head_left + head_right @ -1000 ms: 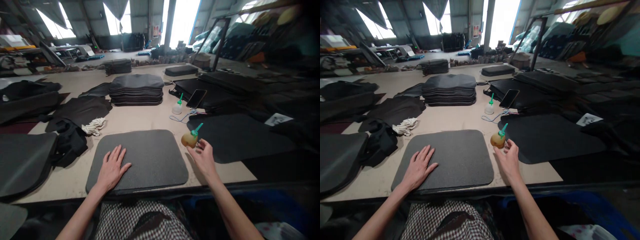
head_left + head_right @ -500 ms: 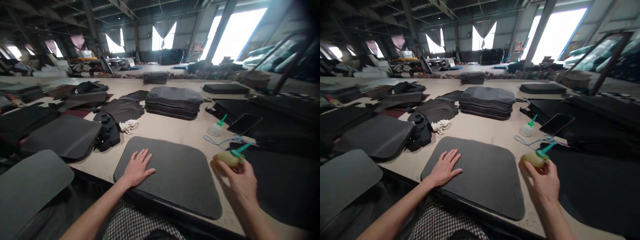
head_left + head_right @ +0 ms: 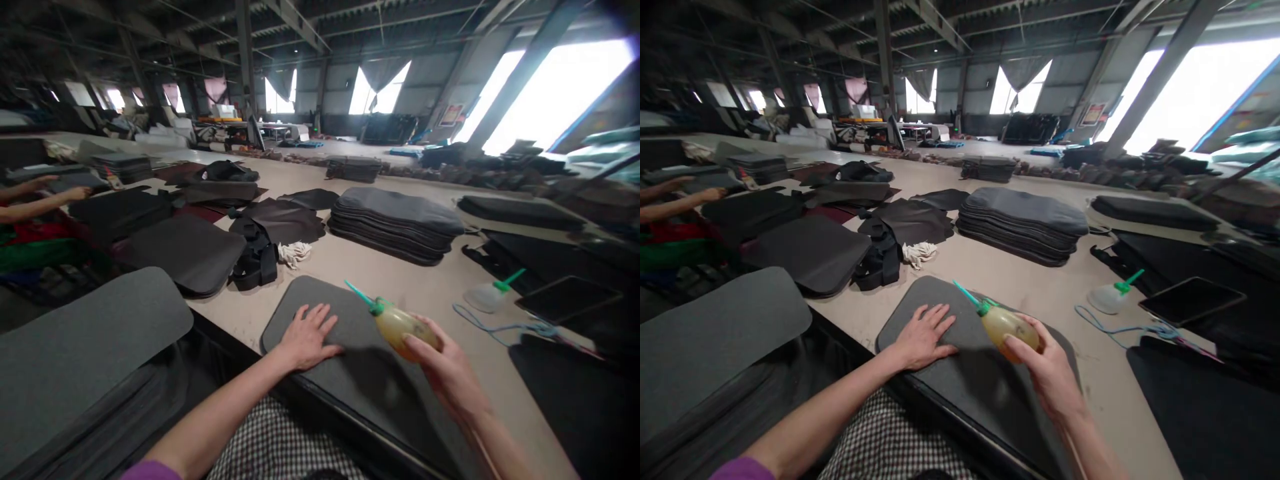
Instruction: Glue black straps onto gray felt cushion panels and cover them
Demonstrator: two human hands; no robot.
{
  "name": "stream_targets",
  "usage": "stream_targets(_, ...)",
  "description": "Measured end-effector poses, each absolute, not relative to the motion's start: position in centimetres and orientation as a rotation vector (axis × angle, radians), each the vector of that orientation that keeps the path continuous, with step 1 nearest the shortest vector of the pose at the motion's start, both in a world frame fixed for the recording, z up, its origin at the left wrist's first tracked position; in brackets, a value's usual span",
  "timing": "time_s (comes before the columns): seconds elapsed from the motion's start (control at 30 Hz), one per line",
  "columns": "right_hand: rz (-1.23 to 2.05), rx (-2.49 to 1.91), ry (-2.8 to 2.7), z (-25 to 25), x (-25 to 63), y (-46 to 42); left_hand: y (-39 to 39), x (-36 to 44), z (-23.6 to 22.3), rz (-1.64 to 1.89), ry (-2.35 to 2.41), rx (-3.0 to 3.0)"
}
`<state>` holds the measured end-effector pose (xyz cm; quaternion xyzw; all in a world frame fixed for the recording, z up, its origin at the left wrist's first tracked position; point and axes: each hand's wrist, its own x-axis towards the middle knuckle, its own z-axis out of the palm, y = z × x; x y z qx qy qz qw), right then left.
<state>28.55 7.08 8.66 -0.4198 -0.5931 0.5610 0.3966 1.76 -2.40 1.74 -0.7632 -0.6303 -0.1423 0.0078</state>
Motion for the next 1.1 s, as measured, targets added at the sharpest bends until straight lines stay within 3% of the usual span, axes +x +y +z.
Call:
stream_targets(0.17,1.736,-0.941,-1.198,8.3,23.5,6.3,-2.3,1.6,1.6,-0.456,-2.009,-2.420)
stream_targets(0.4,1.785,-0.996,-1.283,7.8,20.7,5.7,-2.3,1.7,2.3,-0.484,-2.118,-2.432)
stream_targets(0.6,1.622,-0.893,-1.792,9.2,19.5,5.6,-3.6,2.9,2.2,-0.491,-2.059,-2.473)
stream_targets(0.83,1.619,-0.765,-1.974,9.2,17.2,4.7,-4.1,3.2,2.0,-0.401,-2.121,-2.465)
stream_targets(1.1,1.114,-0.799,-2.153,7.4,15.7,4.5,-4.2,3.2,2.6,-0.421,-2.217,-2.510)
